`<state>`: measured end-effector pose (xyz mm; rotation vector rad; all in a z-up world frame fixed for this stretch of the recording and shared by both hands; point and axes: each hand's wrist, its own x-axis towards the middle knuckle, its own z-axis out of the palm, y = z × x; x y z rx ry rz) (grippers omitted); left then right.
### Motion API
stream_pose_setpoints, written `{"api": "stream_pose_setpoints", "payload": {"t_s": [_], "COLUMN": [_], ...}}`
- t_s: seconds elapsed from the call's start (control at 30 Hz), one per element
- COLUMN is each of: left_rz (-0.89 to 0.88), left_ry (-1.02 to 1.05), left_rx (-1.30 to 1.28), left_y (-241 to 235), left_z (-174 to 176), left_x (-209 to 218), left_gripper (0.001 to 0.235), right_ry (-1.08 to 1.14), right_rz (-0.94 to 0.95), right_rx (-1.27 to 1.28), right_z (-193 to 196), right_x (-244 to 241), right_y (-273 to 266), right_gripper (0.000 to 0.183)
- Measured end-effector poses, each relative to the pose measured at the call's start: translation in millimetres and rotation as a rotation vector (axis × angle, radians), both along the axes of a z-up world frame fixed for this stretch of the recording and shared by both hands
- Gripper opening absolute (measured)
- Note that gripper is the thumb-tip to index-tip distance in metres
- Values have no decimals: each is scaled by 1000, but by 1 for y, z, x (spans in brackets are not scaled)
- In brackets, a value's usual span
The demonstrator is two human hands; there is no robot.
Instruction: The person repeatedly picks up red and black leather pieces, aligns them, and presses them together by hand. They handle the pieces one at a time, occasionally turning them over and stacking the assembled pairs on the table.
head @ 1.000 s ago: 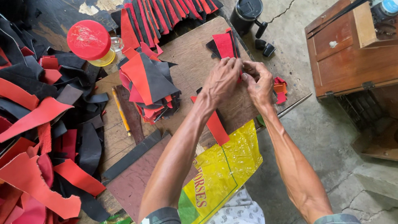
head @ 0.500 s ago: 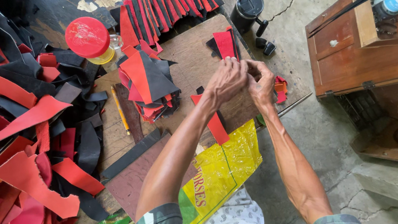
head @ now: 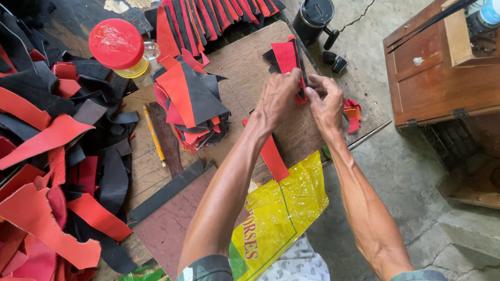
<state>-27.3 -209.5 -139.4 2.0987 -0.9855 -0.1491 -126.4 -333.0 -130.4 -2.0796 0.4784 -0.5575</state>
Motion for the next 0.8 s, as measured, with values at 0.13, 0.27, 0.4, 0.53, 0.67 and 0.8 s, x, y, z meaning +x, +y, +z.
{"api": "stream_pose_setpoints", "payload": {"t_s": [0.13, 0.27, 0.4, 0.53, 0.67, 0.8], "left_rz": [-62, -143, -193, -223, -269, -222], "left_ry": [-309, -363, -451, -701, -876, -925], "left_rx": [81, 179, 264, 336, 447, 417], "left_y": [-8, -11, -13, -17, -18, -15], "left_z": [-10, -12, -15, -18, -19, -17], "left_x": [-11, -5, -4, -5, -8, -12], "left_gripper": [15, 24, 20, 28, 36, 36], "right_ry": [24, 19, 5, -3, 10, -6], "right_rz": [10, 18, 6, 4, -8, -1], "right_rx": [42, 41, 35, 68, 69, 79], "right_z": [-5, -7, -10, -11, -11, -16], "right_x": [-7, -7, -6, -5, -6, -4], "right_y": [-7, -10, -12, -12, -12, -14], "right_gripper": [37, 38, 36, 32, 28, 29]}}
